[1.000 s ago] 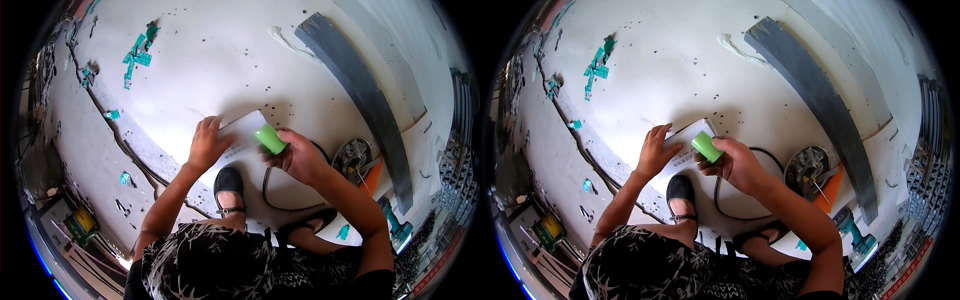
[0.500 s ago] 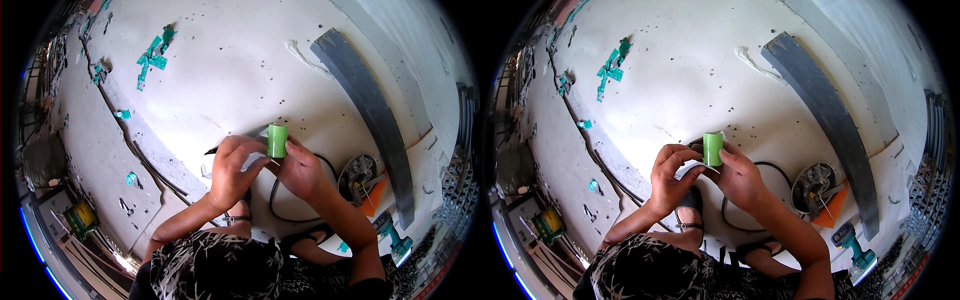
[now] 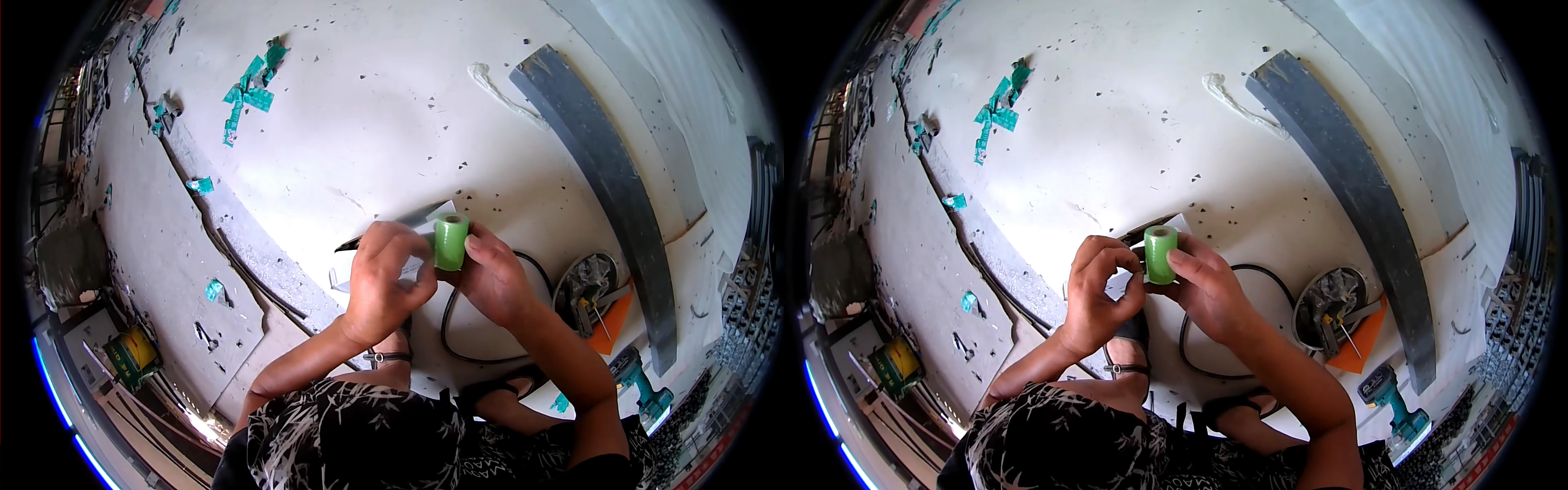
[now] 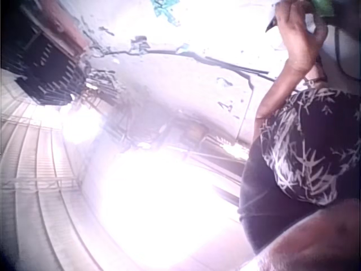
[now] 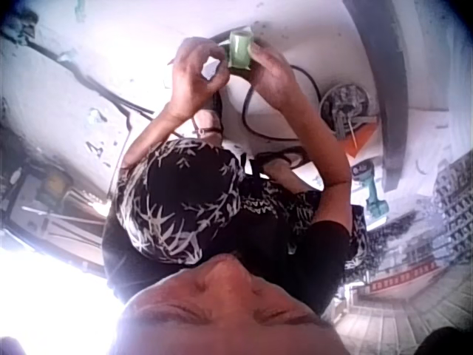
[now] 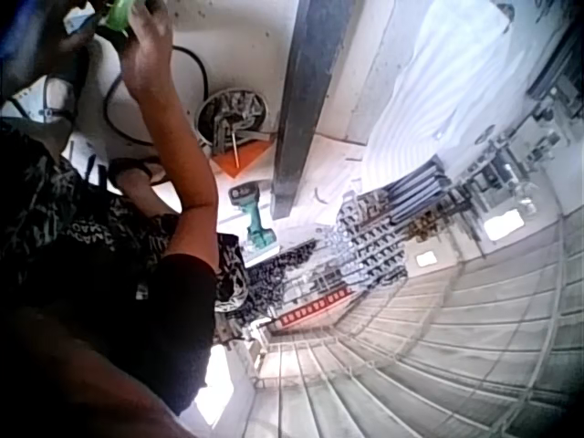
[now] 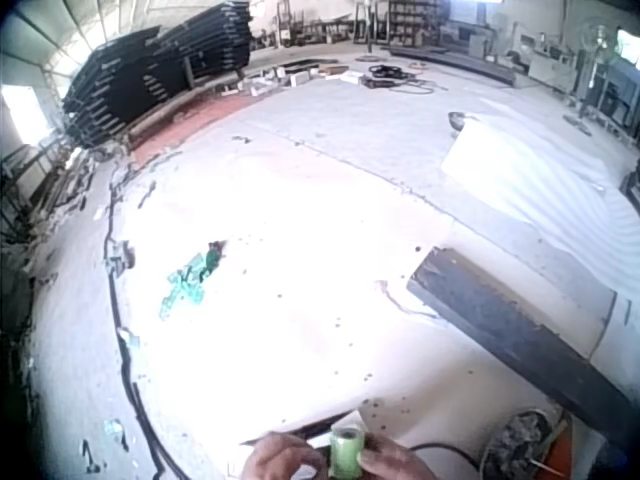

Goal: The person takes items from a box and puts them into another white box, then closes the white box.

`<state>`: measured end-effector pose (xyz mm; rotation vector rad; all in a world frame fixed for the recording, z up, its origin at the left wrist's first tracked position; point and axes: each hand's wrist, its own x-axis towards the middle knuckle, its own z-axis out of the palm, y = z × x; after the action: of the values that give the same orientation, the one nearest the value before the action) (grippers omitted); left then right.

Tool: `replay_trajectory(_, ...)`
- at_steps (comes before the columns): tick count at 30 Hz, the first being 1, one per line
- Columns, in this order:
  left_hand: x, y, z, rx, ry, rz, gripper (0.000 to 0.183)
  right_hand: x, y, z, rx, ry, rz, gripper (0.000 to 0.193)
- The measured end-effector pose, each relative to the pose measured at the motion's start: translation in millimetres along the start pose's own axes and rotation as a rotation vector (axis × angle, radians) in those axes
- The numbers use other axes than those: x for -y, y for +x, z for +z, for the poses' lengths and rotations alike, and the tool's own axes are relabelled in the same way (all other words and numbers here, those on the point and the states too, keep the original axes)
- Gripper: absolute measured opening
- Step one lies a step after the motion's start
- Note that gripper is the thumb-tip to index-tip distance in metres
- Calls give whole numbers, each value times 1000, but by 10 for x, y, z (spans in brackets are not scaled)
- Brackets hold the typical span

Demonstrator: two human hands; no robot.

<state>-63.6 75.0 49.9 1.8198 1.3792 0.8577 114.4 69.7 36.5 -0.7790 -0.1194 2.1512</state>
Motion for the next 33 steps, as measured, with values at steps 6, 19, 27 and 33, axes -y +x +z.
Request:
replay_trajectory(6, 14, -60, -84, 110, -447, -158, 15, 95, -6, -78, -98, -163, 61, 40)
replay_trajectory(19, 21, -43, -75, 289, -546, -431, 22, 166, -14, -144, 83, 40, -29, 44)
replay_trajectory(27, -62, 10, 99, 275, -442, -490, 23, 117, 7, -130, 191, -122, -171, 49)
replay_trajectory(33, -93, 48, 60, 326, -429, -572, 16, 99, -12, -103, 219, -129, -153, 50)
